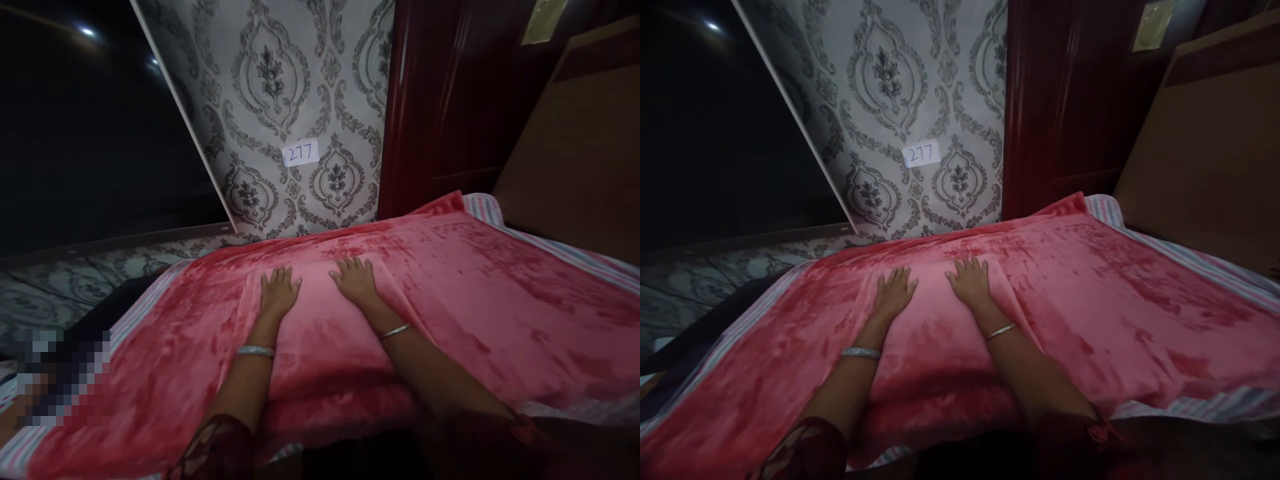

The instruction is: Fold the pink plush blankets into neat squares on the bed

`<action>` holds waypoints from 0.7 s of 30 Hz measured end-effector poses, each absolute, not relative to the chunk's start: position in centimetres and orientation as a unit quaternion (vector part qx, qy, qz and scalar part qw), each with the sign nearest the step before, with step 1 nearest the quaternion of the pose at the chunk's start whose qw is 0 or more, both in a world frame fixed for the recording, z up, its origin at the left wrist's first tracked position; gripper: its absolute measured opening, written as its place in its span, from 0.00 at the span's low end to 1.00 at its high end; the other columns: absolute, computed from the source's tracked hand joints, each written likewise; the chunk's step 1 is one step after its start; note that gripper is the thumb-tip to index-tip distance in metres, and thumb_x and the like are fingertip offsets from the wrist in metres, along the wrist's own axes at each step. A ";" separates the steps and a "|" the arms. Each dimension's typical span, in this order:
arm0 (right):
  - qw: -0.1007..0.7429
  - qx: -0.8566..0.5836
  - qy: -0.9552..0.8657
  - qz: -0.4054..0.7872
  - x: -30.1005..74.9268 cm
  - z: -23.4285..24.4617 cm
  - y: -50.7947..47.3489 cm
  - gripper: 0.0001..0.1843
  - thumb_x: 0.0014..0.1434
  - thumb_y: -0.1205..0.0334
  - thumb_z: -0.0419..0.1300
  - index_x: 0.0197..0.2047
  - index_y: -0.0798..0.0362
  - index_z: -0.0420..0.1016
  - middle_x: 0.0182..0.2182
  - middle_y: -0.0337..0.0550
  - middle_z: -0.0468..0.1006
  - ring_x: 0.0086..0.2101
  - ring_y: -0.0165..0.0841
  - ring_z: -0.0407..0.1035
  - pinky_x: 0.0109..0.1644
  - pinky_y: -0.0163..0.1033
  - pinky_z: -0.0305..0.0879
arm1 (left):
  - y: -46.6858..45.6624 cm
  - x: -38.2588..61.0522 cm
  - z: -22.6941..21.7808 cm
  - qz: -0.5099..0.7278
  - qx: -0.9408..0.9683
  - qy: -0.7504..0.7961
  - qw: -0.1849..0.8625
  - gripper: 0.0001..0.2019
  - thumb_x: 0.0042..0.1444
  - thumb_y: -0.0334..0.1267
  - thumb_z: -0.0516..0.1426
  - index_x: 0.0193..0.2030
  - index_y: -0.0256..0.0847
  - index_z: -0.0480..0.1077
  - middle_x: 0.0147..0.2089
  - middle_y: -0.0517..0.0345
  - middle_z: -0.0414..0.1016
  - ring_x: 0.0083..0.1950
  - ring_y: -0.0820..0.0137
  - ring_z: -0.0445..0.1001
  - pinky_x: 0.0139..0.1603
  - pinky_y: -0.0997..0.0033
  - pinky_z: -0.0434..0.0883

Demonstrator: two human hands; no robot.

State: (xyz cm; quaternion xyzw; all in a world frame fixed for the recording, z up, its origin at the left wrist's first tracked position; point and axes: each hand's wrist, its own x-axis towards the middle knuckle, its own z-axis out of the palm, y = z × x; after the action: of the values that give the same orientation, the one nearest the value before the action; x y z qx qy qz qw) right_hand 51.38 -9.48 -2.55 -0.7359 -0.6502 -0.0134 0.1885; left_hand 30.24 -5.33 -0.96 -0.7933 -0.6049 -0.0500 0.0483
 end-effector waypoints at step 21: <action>0.159 -0.790 -0.587 0.078 55.4 -1.1 -10.1 0.32 0.72 0.46 0.40 0.73 0.46 0.57 0.74 0.44 0.52 0.71 0.46 0.43 0.69 0.65 0.44 | -5.0 26.6 1.4 -0.068 -0.697 -0.712 -0.048 0.36 0.67 0.58 0.39 0.76 0.43 0.51 0.79 0.46 0.44 0.78 0.55 0.45 0.72 0.43 0.57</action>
State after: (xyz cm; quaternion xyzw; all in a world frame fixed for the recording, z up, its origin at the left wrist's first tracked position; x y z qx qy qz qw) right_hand 55.38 -10.08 -1.06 -0.7900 -0.5872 0.0778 0.1585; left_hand 26.64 -5.00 1.39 -0.6967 -0.7124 -0.0683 -0.0481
